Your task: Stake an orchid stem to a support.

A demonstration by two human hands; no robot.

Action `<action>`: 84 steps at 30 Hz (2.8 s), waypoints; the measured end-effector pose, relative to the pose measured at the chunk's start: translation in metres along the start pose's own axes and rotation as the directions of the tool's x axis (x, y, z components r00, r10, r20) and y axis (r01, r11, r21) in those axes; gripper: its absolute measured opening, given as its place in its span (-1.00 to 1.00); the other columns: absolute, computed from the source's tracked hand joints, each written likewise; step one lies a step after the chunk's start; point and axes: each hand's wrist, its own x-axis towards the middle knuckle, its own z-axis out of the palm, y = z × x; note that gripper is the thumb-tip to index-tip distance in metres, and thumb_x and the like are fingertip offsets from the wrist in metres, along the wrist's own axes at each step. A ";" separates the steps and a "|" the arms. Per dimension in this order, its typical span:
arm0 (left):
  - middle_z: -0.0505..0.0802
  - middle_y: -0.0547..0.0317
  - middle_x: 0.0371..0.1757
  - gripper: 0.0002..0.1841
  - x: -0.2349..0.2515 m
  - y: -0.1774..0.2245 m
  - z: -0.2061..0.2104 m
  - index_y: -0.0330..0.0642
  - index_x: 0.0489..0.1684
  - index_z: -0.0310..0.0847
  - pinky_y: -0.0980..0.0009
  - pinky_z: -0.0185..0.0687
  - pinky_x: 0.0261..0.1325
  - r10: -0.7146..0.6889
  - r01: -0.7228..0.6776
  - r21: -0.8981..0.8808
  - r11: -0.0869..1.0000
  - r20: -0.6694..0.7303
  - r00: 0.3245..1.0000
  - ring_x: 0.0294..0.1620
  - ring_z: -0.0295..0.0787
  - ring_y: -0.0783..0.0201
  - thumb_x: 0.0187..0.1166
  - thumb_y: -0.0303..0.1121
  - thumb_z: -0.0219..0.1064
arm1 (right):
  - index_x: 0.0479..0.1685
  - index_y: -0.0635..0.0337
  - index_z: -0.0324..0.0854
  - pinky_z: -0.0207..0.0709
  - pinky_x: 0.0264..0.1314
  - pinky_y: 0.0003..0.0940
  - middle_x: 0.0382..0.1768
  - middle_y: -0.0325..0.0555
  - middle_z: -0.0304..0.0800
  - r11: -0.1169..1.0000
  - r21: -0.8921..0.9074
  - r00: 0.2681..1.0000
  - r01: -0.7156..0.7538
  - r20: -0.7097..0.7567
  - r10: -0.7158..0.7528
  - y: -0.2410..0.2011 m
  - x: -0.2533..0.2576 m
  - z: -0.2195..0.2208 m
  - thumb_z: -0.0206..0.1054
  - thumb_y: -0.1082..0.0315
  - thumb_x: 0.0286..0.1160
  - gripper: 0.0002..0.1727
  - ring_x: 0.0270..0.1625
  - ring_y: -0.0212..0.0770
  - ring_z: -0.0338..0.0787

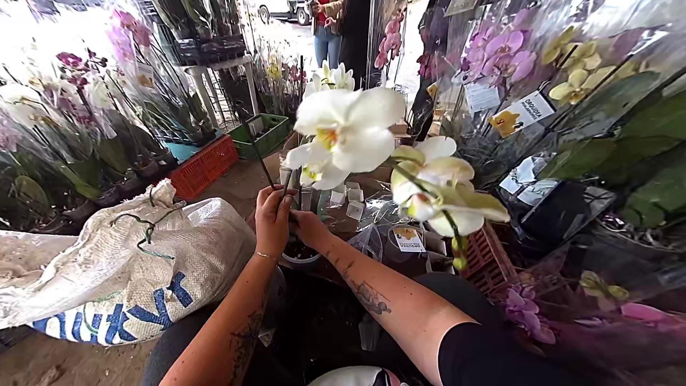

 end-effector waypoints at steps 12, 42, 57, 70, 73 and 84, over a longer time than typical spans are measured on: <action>0.73 0.11 0.13 -0.77 0.012 0.003 0.003 -0.16 0.14 0.79 0.49 0.54 0.22 -0.051 0.052 -0.073 0.996 0.020 0.999 0.15 0.61 0.35 0.75 -0.39 0.22 | 0.21 0.36 0.68 0.70 0.10 0.00 -0.03 0.17 0.78 0.991 0.076 0.944 0.110 -0.321 -0.081 -0.014 -0.005 -0.014 0.28 0.42 0.62 -0.70 -0.06 0.01 0.81; 0.77 0.13 0.04 -0.70 0.024 -0.018 -0.019 -0.26 0.28 0.65 0.26 0.75 0.24 0.063 -0.029 -0.305 0.952 0.102 0.993 0.06 0.77 0.26 0.77 -0.54 0.04 | -0.08 0.34 0.62 0.79 -0.06 -0.35 -0.14 -0.01 0.73 0.849 0.419 0.855 0.321 -0.514 -0.070 -0.035 0.001 -0.058 0.28 0.45 0.68 -0.90 -0.18 -0.27 0.80; 0.79 -0.01 0.31 -0.55 0.014 -0.012 -0.017 -0.22 0.52 0.15 0.13 0.67 0.44 -0.094 0.140 -0.397 0.907 0.132 0.987 0.34 0.77 0.12 0.71 -0.55 0.15 | -0.04 0.35 0.60 0.79 -0.16 -0.34 -0.18 -0.03 0.74 0.858 0.465 0.920 0.218 -0.392 -0.022 -0.034 0.020 -0.080 0.32 0.46 0.66 -0.90 -0.23 -0.27 0.81; 0.88 0.02 0.07 -0.53 0.010 -0.028 -0.011 -0.23 0.56 0.43 0.34 0.74 0.26 -0.141 0.173 -0.106 0.979 0.257 0.956 0.08 0.85 0.30 0.65 -0.58 0.27 | -0.04 0.32 0.60 0.80 -0.16 -0.36 -0.16 -0.04 0.74 0.889 0.420 0.936 0.183 -0.352 -0.026 -0.034 0.024 -0.090 0.30 0.47 0.68 -0.91 -0.21 -0.27 0.83; 0.87 0.00 0.10 -0.50 0.008 -0.029 -0.010 -0.23 0.65 0.34 0.33 0.71 0.33 -0.128 0.150 -0.060 0.987 0.278 0.952 0.12 0.85 0.30 0.72 -0.55 0.21 | -0.04 0.33 0.60 0.80 -0.17 -0.36 -0.16 -0.04 0.74 0.890 0.416 0.936 0.187 -0.349 -0.034 -0.035 0.023 -0.091 0.31 0.48 0.66 -0.92 -0.22 -0.27 0.83; 0.88 0.10 -0.02 -0.62 0.003 -0.037 0.002 -0.28 0.53 0.39 0.43 0.72 0.17 -0.066 0.075 -0.032 0.997 0.233 0.970 -0.03 0.84 0.39 0.78 -0.50 0.12 | -0.10 0.32 0.61 0.77 -0.20 -0.40 -0.22 -0.05 0.73 0.901 0.383 0.937 0.205 -0.343 -0.068 -0.036 0.026 -0.095 0.32 0.47 0.65 -0.93 -0.28 -0.30 0.79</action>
